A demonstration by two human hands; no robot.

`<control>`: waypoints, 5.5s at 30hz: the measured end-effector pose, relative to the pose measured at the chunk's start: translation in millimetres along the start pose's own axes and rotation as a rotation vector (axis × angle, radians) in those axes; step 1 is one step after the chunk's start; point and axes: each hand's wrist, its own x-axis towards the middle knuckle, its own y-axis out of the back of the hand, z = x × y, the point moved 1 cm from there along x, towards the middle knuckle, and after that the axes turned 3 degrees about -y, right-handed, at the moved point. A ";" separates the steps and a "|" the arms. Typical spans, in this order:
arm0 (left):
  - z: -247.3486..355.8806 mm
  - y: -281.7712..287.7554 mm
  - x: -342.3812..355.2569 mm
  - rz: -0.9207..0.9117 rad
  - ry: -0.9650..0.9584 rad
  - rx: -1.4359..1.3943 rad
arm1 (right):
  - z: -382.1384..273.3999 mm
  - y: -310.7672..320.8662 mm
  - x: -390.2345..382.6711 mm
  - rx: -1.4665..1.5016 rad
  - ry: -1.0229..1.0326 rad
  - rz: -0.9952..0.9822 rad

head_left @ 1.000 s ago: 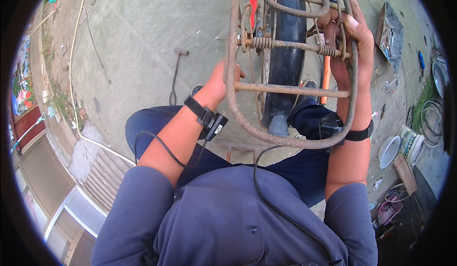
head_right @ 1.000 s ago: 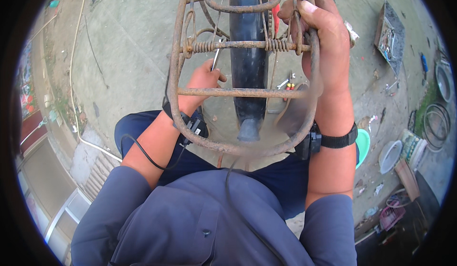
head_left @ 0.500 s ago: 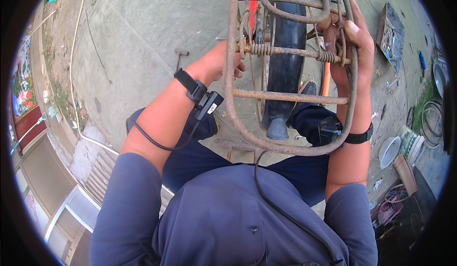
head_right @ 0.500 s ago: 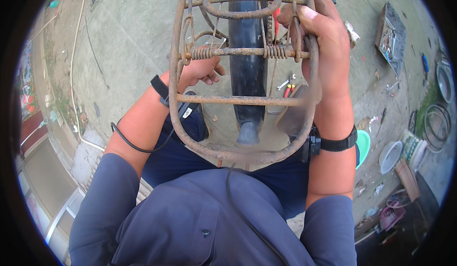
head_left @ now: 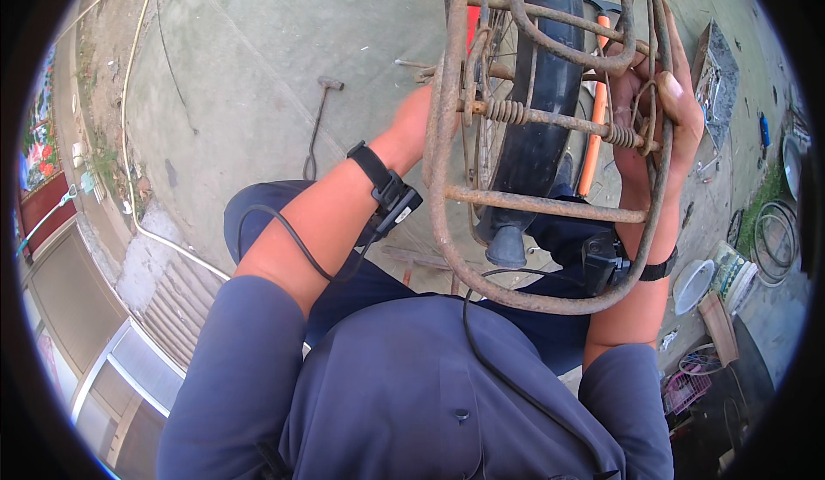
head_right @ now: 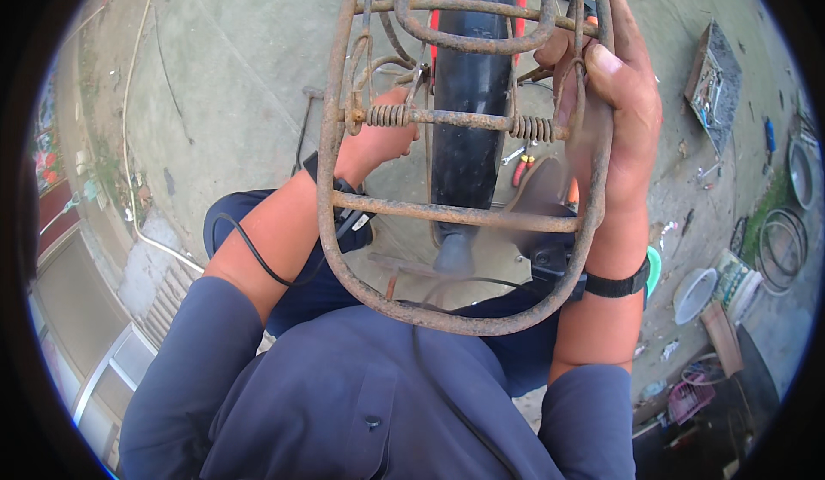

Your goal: The person uses a wrench to tighten bolts on a rusty metal rack attached to the rear wheel of a red bicycle. They repeatedly adjust the rack's position and re-tighten the bolts while holding the rack steady with the other hand.

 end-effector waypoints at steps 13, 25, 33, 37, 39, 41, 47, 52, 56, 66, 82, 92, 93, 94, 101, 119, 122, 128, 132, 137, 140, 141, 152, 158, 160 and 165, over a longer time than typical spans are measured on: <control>-89.1 -68.4 15.9 0.121 0.380 -0.314 | -4.7 -27.6 -0.1 0.058 0.054 0.259; -6.4 20.7 -13.4 -0.027 0.062 -0.089 | -17.0 -34.0 2.2 0.039 0.069 -0.008; 63.4 43.5 -5.3 -0.103 0.303 -0.222 | -3.8 -25.2 4.2 -0.015 0.091 0.037; 63.0 56.7 18.3 -0.254 0.250 -0.115 | -6.5 -20.6 -1.7 -0.075 0.035 -0.005; 56.7 54.6 26.9 -0.346 0.093 0.127 | -9.1 -20.0 -2.7 -0.149 0.014 0.039; 49.8 47.0 30.2 -0.360 -0.180 0.589 | -12.1 -20.8 -4.4 -0.124 -0.007 0.045; 14.2 16.7 8.0 0.121 -0.187 0.518 | -14.3 -24.7 -8.2 -0.069 -0.024 0.043; -53.8 -27.5 2.8 0.198 -0.169 0.344 | -13.1 -21.6 -6.8 0.043 -0.007 -0.019; -101.9 -62.4 9.8 0.281 -0.218 0.338 | -10.7 -23.3 -6.5 0.089 0.007 -0.060; -9.0 25.4 -43.8 0.341 0.250 -0.547 | -14.4 -23.6 -8.8 0.085 0.000 -0.041; 182.8 60.8 -74.1 0.491 -0.315 -0.519 | -6.6 -18.4 -7.5 0.042 0.073 -0.030; 172.4 60.2 -77.8 0.510 -0.280 -0.571 | -1.0 -17.7 -17.1 0.015 0.083 -0.151; 173.8 58.4 -77.4 0.523 -0.279 -0.550 | -1.5 -17.3 -16.8 0.039 0.094 -0.142; 174.6 57.1 -77.2 0.545 -0.257 -0.537 | -1.9 -17.0 -16.2 0.038 0.083 -0.145; 171.2 58.9 -77.2 0.500 -0.316 -0.592 | -7.7 -15.3 -18.0 0.054 0.075 -0.165; 154.8 63.2 -72.8 0.576 -0.346 -0.691 | -13.5 -18.8 -21.7 0.035 0.067 -0.163; 128.4 69.9 -69.5 0.689 -0.284 -0.671 | -15.4 -17.1 -23.0 0.055 0.043 -0.101; 38.5 44.2 -60.3 0.615 0.144 -0.521 | -25.6 -13.5 -19.0 0.032 -0.012 -0.083; -0.7 8.8 -49.1 0.335 0.380 -0.524 | -26.7 -17.6 -18.2 0.016 -0.034 -0.054; -5.7 0.2 -29.5 0.184 0.290 -0.458 | -25.5 -21.9 -19.4 -0.041 -0.021 0.033; -0.6 10.9 -15.0 0.099 0.243 -0.419 | -26.0 -21.9 -19.3 -0.046 0.021 0.043; 1.6 13.2 -11.8 0.089 0.241 -0.397 | -26.9 -21.3 -19.3 -0.072 0.004 0.009; 12.2 21.9 7.0 -0.019 0.238 -0.101 | -22.2 -21.0 -15.7 -0.042 -0.040 0.096; 14.9 32.5 32.4 -0.211 -0.024 0.330 | -23.3 -25.2 -16.2 -0.042 -0.039 0.097; 22.1 36.5 34.5 -0.246 -0.033 0.367 | -23.6 -25.8 -16.0 -0.039 -0.044 0.089; 41.8 49.4 29.7 -0.296 0.177 0.205 | -24.6 -20.1 -15.2 -0.094 -0.040 0.030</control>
